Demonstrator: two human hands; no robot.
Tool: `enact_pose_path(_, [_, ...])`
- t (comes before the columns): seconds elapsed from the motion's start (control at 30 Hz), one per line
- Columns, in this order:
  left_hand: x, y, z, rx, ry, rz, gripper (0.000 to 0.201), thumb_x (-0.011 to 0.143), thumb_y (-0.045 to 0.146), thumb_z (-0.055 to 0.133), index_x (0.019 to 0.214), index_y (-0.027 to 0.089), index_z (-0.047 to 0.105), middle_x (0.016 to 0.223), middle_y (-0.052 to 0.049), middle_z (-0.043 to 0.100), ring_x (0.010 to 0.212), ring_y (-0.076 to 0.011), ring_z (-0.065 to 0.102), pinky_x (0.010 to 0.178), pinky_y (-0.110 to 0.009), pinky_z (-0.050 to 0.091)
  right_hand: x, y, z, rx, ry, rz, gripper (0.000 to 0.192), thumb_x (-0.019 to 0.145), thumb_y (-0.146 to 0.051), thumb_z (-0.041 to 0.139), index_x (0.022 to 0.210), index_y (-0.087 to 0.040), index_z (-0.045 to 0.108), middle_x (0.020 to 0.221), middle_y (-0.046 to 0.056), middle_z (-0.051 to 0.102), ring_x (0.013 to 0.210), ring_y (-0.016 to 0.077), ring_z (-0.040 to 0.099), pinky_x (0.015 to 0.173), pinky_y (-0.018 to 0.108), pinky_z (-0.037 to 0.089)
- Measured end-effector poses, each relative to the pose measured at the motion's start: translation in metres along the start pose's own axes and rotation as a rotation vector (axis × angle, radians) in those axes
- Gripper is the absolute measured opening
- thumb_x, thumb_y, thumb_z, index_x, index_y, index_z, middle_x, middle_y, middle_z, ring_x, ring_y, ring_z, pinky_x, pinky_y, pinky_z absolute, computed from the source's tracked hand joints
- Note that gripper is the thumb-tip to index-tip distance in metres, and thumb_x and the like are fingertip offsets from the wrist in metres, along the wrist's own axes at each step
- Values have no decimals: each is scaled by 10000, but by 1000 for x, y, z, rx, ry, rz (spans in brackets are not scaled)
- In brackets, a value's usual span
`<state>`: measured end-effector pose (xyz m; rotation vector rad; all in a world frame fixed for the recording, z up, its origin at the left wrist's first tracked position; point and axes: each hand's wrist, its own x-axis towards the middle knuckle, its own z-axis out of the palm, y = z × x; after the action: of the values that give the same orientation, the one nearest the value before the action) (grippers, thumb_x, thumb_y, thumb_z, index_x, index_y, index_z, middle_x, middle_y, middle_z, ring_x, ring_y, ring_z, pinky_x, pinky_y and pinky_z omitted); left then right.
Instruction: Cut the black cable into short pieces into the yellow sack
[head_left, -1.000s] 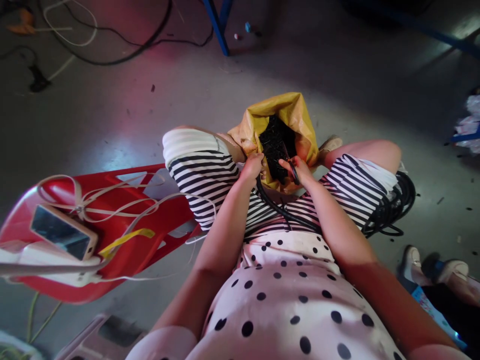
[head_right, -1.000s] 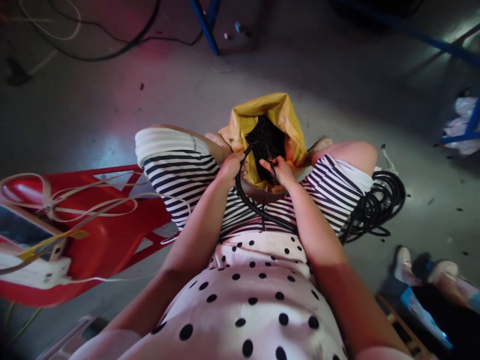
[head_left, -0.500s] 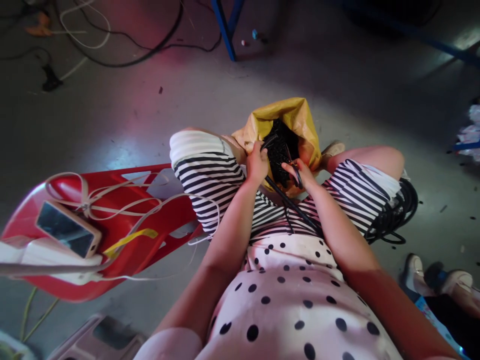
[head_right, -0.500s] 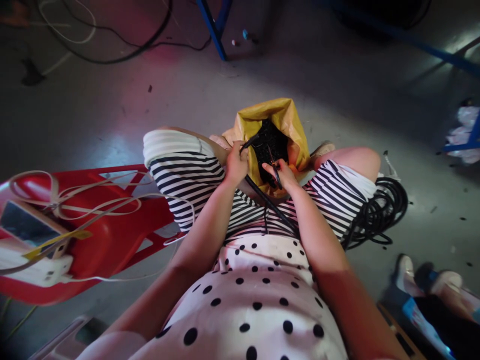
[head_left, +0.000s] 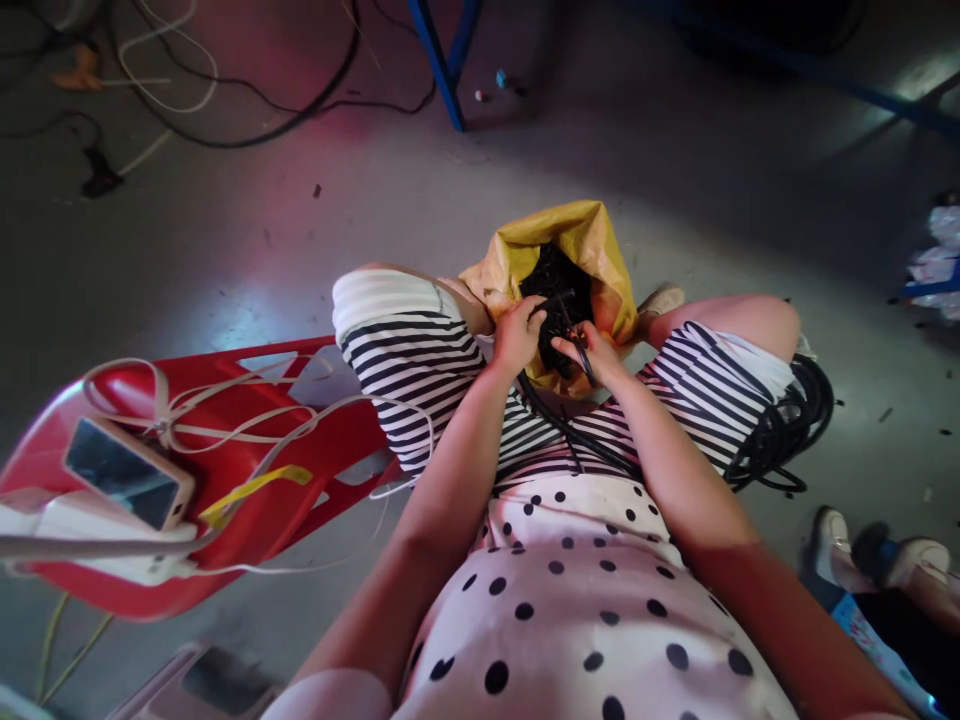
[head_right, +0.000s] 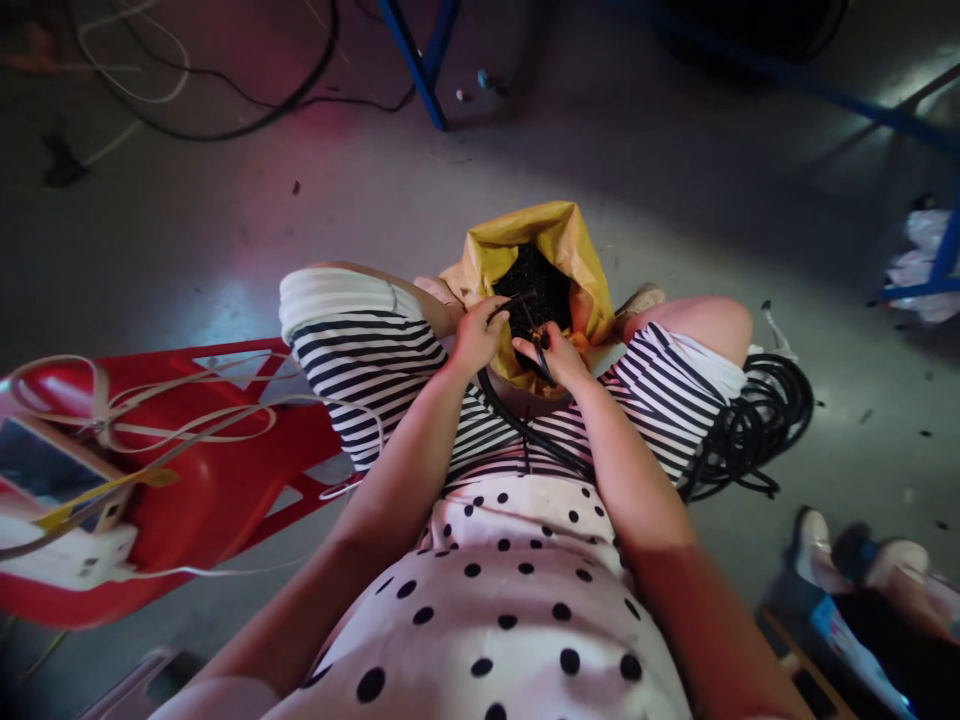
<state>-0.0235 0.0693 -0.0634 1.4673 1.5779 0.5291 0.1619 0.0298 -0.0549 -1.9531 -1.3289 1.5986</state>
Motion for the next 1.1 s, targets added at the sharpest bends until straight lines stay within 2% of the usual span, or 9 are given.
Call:
enact_pose_path(0.13, [-5, 4, -2, 58, -21, 2, 362, 1079, 165, 574, 1366, 183, 794, 1381, -134, 828, 1325, -265, 749, 1204, -392, 541, 2, 2, 0, -8, -1, 18, 539, 845, -709, 827, 1027, -284, 548, 895, -13, 702, 855, 236, 682, 772, 337, 516])
enact_pose_path(0.3, [-7, 11, -4, 128, -15, 4, 372, 1081, 165, 596, 1388, 164, 805, 1419, -146, 822, 1369, -278, 740, 1235, -388, 524, 3, 0, 1, 57, -10, 57, 550, 877, -772, 771, 1031, -294, 548, 769, -31, 623, 709, 216, 645, 640, 317, 496])
enact_pose_path(0.4, [-8, 14, -3, 148, -24, 2, 375, 1078, 162, 606, 1390, 175, 814, 1406, -136, 829, 1356, -280, 748, 1223, -385, 536, 1, -2, 1, 87, -18, 72, 578, 871, -805, 759, 1026, -296, 533, 762, -31, 601, 683, 206, 633, 605, 308, 482])
enact_pose_path(0.63, [-10, 18, -3, 185, -35, -10, 386, 1086, 182, 613, 1414, 189, 816, 1426, -138, 820, 1356, -291, 748, 1210, -390, 544, 1, 0, 0, 76, -25, 72, 559, 867, -772, 788, 1033, -295, 549, 768, -30, 616, 702, 215, 655, 624, 316, 505])
enact_pose_path(0.8, [-11, 19, -2, 191, -47, 0, 402, 1089, 174, 613, 1439, 155, 809, 1443, -160, 811, 1363, -291, 748, 1219, -375, 539, 5, 6, 1, 69, -10, 42, 504, 886, -733, 770, 1019, -295, 559, 767, -34, 627, 703, 210, 656, 623, 306, 495])
enact_pose_path(1.1, [-11, 18, -1, 210, -84, 16, 402, 1082, 181, 603, 1420, 208, 819, 1417, -135, 817, 1359, -299, 735, 1219, -399, 538, 7, 11, 1, -6, 9, 41, 514, 902, -764, 742, 1038, -291, 594, 825, -16, 687, 746, 224, 701, 646, 311, 521])
